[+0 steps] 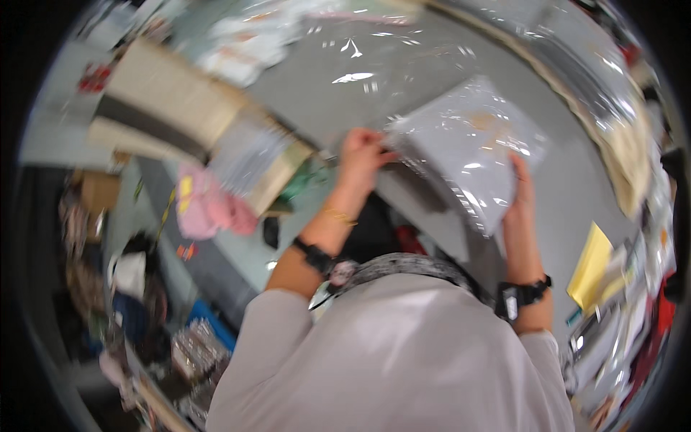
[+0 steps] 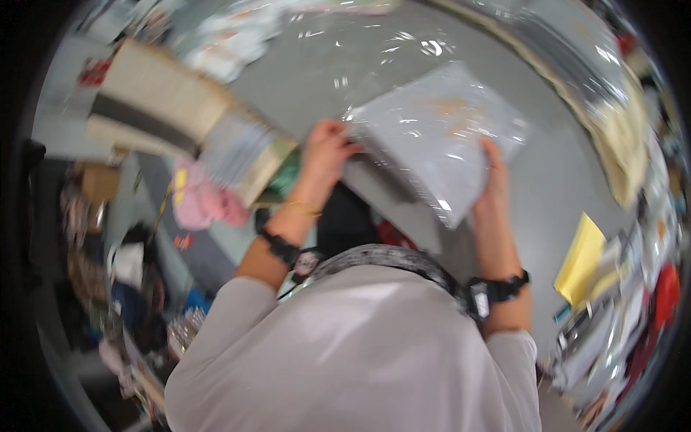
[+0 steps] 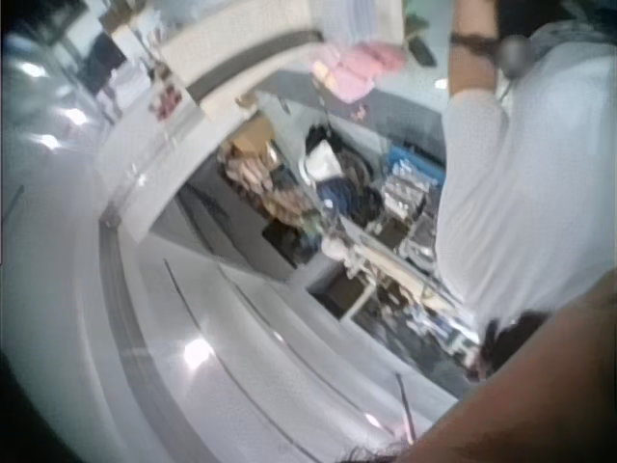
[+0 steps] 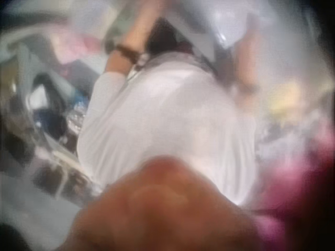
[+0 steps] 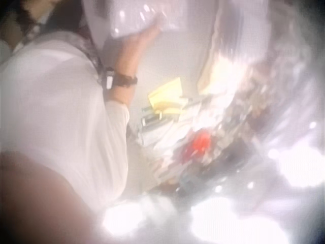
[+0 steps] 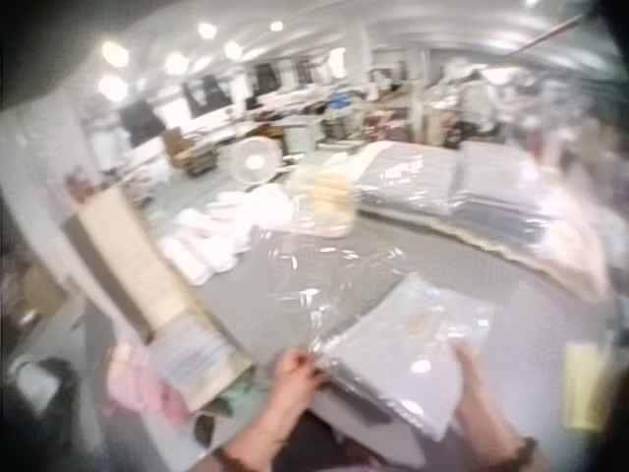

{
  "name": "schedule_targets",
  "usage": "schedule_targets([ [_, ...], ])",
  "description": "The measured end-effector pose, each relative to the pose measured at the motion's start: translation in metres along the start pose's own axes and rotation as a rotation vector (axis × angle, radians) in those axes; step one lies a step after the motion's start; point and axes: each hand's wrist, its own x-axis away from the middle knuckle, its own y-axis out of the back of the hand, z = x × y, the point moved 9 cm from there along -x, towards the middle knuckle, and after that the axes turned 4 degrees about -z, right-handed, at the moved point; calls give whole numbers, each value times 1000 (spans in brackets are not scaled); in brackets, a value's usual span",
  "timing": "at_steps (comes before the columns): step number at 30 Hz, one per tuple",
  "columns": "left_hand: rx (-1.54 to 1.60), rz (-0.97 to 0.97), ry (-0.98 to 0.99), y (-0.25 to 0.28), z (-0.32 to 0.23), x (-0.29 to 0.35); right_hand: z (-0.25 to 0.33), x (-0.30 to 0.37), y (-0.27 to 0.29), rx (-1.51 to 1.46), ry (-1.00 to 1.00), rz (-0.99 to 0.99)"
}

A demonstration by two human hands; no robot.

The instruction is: The person repeatedly places folded gray garments into clear plastic zip-top bags on a gray table, seals each bag, and stacks them. The person handles the garments and bags by hand without using tools.

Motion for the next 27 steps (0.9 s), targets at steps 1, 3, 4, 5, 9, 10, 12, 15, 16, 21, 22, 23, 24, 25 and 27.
schedule_targets([
  [1,67,9,-18,-5,2,2,-8,-7,-7,-10,-31,129],
  [3,14,-3,-42,-11,7,4,-17,-21,0,85,-54,101],
  [4,-25,-8,-59,-14,8,7,-9,-22,7,186,-13,52],
  [5,-45,5,-72,-17,9,7,-4,-21,6,274,9,24],
  [9,-21,27,-73,-18,13,6,76,27,-19,1527,276,-244],
  [10,-37,33,-69,-18,15,4,96,47,-35,1936,439,-496],
  [12,-67,44,-62,-21,17,1,72,84,-102,1838,954,-176],
  [15,-102,55,-84,-27,15,0,-19,119,-166,1860,1443,356],
  [16,-113,61,-109,-30,11,1,-43,105,-170,2097,1409,319],
  [21,-159,45,-273,-37,-19,15,-81,68,-181,2374,1474,315],
  [22,-412,1,-409,-41,-32,21,-83,64,-186,2357,1513,330],
  [23,-476,27,-503,-48,-41,26,-79,65,-192,2300,1600,326],
  [24,-526,8,-628,-54,-52,32,-80,54,-195,2328,1506,330],
  [25,-595,26,-714,-62,-57,38,-77,49,-198,2316,1465,316],
  [27,-563,47,-726,-62,-62,34,-72,44,-204,2337,1420,331],
])
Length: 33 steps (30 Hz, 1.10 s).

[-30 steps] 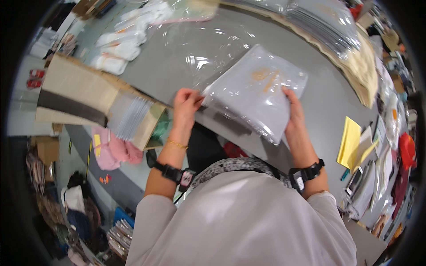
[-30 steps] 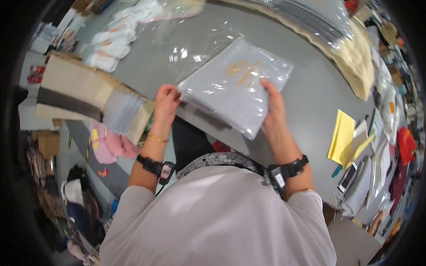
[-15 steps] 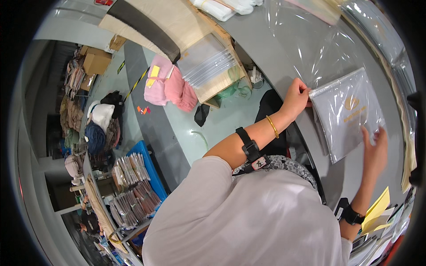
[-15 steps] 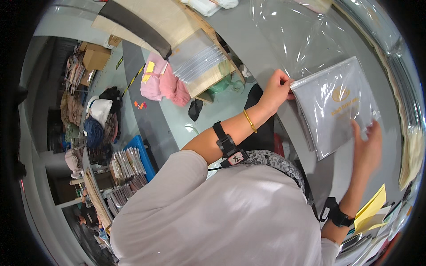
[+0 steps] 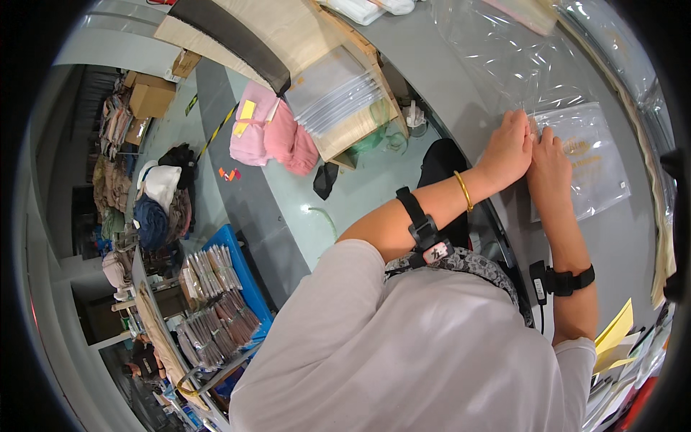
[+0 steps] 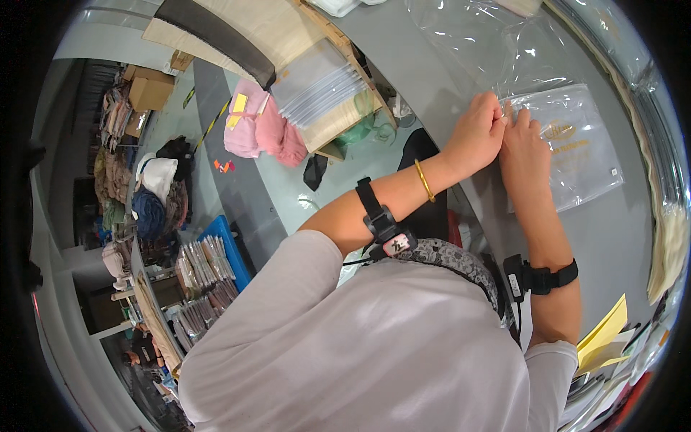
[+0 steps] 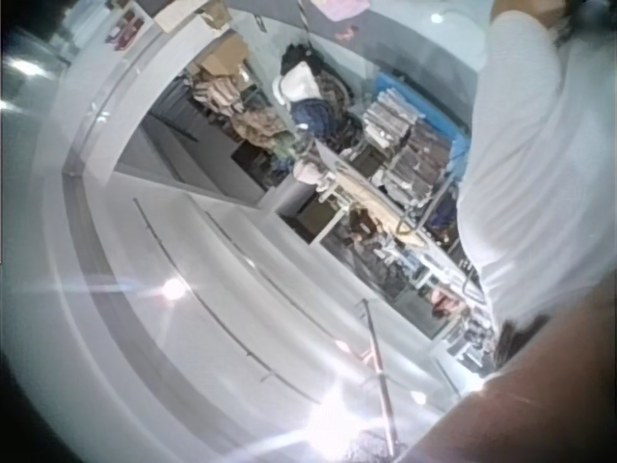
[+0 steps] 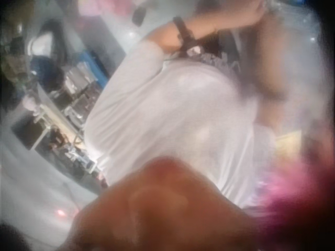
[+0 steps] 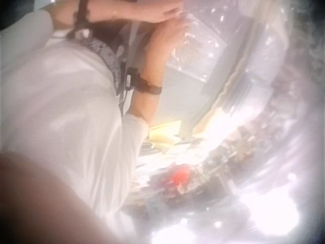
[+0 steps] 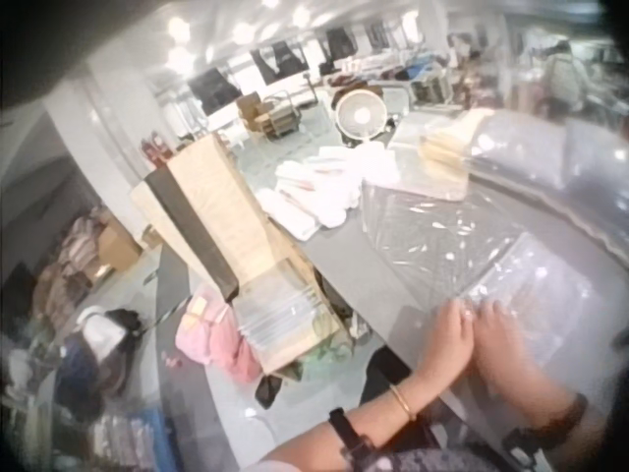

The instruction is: The person repeatedly places folded gray garments into clear plastic zip-top bags on a gray table, seals each bag, and stacks them. The person handles the garments and bags by hand without using tools.

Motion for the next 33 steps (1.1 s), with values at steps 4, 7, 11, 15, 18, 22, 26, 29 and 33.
schedule_targets([
  [4,-22,83,63,-2,12,-3,2,-2,18,-207,59,39],
  [7,-59,62,92,-1,16,-1,1,1,21,-165,39,183],
  [11,-175,59,70,4,19,-1,-59,3,-7,-889,-120,382],
  [15,-31,173,244,8,37,-3,-235,0,-19,-16,-264,-322],
  [18,30,269,337,11,43,-1,-306,34,-120,-768,-527,145],
  [22,3,469,456,24,50,10,-262,126,-104,-1334,-552,449],
  [26,324,595,564,41,51,40,-215,211,-74,-1560,-1040,377],
  [29,316,489,511,59,45,52,-205,212,-58,-1386,-932,285],
  [33,-46,329,438,67,36,57,-199,196,-62,-1445,-934,275],
])
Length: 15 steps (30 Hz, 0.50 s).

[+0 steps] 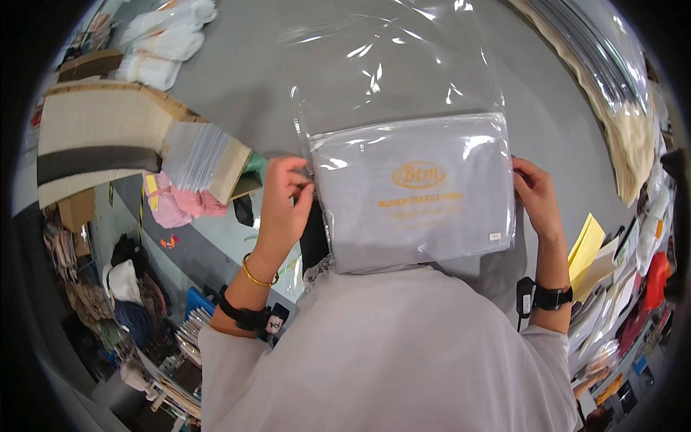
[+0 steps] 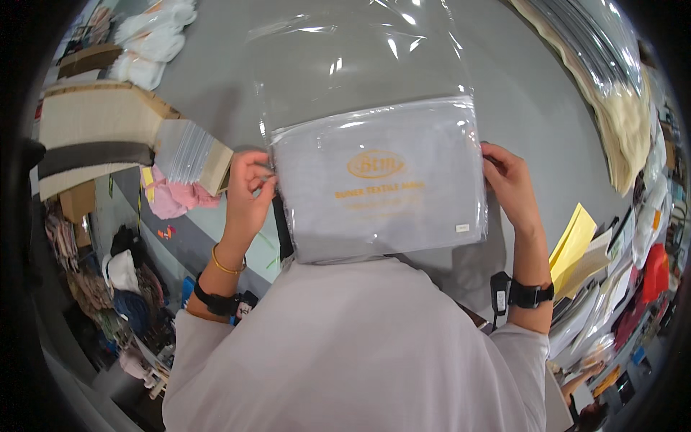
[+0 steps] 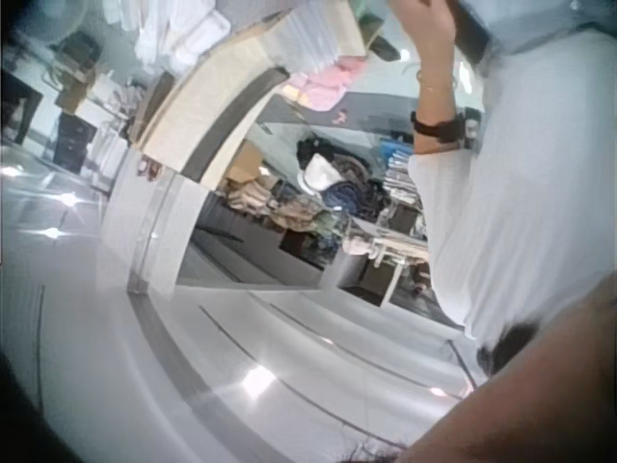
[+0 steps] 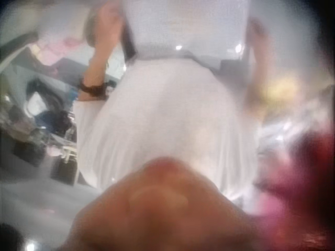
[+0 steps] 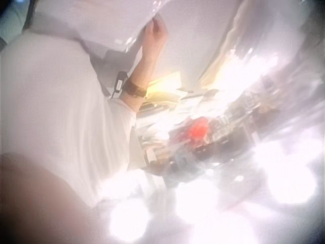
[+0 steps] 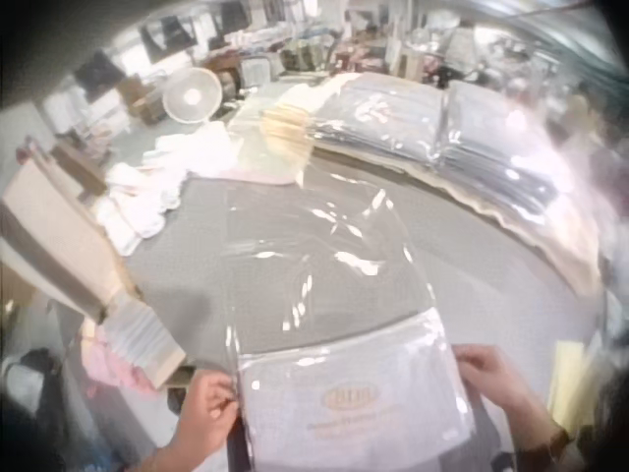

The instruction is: The person repeatedly places folded gray garments into clear plastic zip-top bags on a gray table, seals each bag, and stacks them. The person handles the garments and bags by hand without using tools.

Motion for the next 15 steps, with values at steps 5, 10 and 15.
schedule_targets([
  [5,101,-107,259,1,26,13,10,-5,-5,70,23,-61],
  [10,203,-91,227,6,41,26,27,7,-7,291,194,-72],
  [15,139,17,463,-2,62,76,34,60,-16,632,306,89],
])
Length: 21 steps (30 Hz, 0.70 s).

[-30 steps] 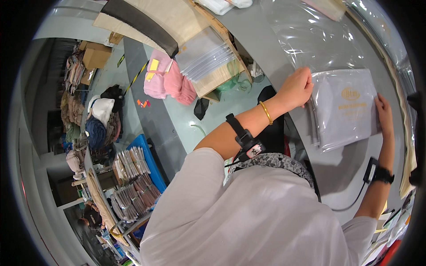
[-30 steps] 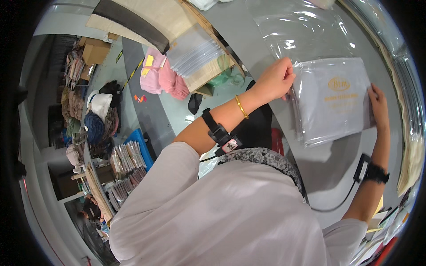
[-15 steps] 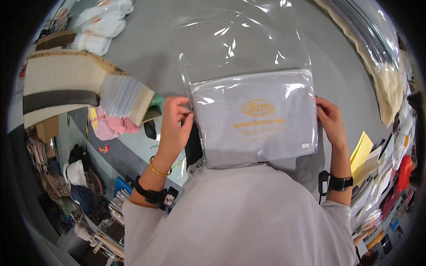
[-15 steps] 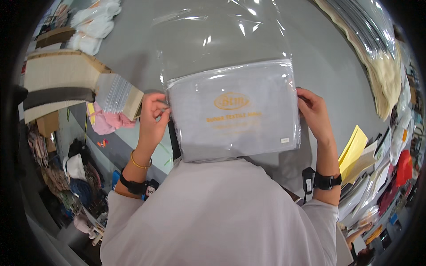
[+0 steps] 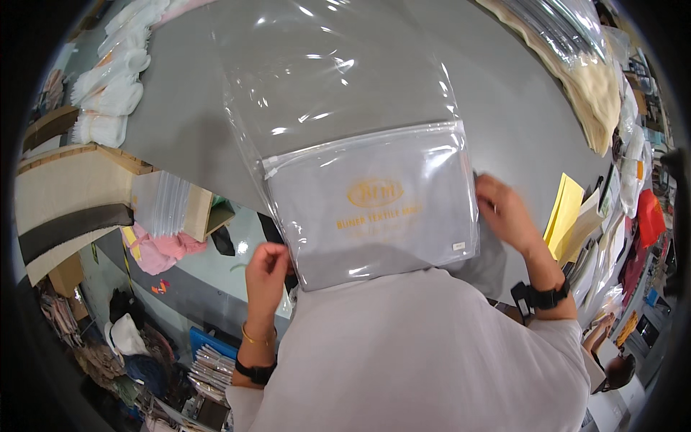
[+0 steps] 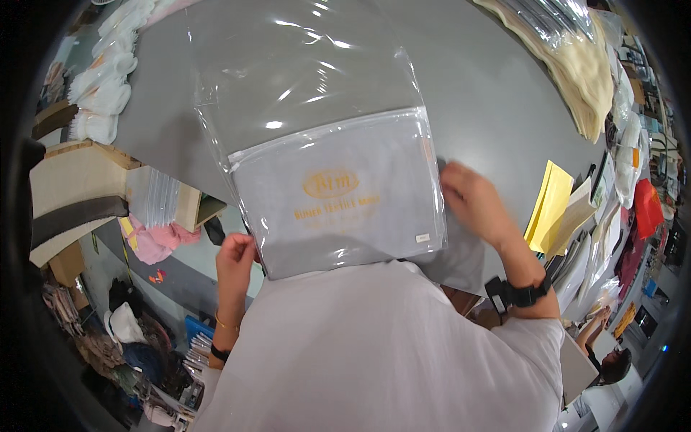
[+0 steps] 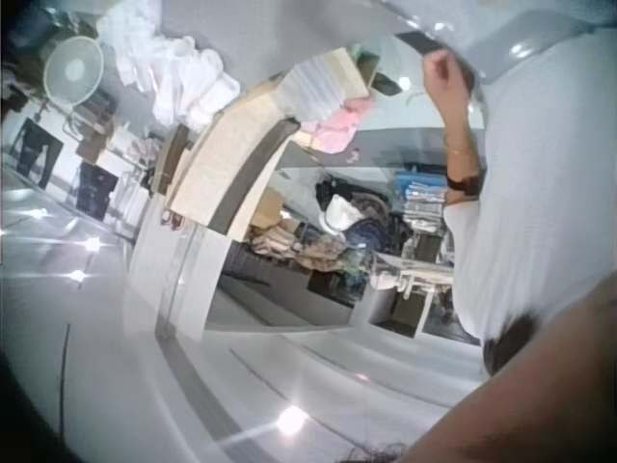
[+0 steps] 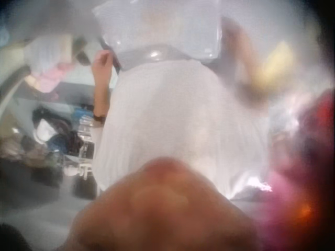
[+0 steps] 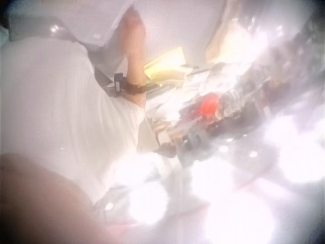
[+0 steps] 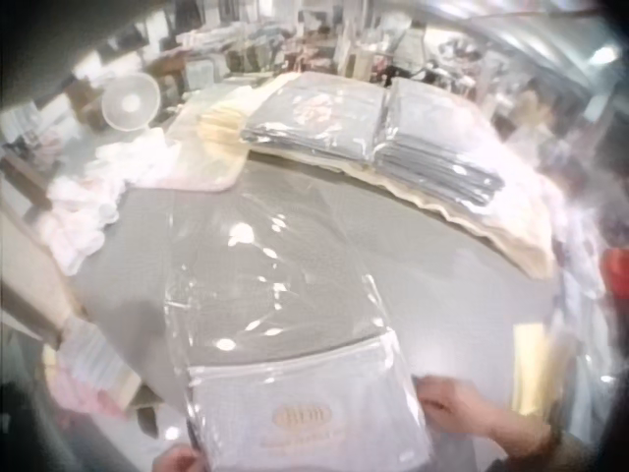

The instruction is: The person repeatedly places folded gray garments into clear plastic zip-top bags on a gray table, seals each bag, and stacks them. The person handles the garments and bags by hand without using tools.

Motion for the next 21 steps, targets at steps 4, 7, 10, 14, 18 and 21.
schedule_targets([
  [4,103,31,-102,-10,0,17,15,30,7,155,-24,1],
  [7,210,38,31,-19,9,15,59,39,20,427,150,-328],
  [10,435,118,112,-30,5,22,115,50,-27,145,499,-180],
  [14,743,191,98,-28,-14,33,138,51,-80,434,547,-162],
  [18,950,357,-50,-26,-44,47,138,44,-90,596,523,-314],
  [21,881,394,-290,-23,-69,59,139,37,-88,607,551,-364],
])
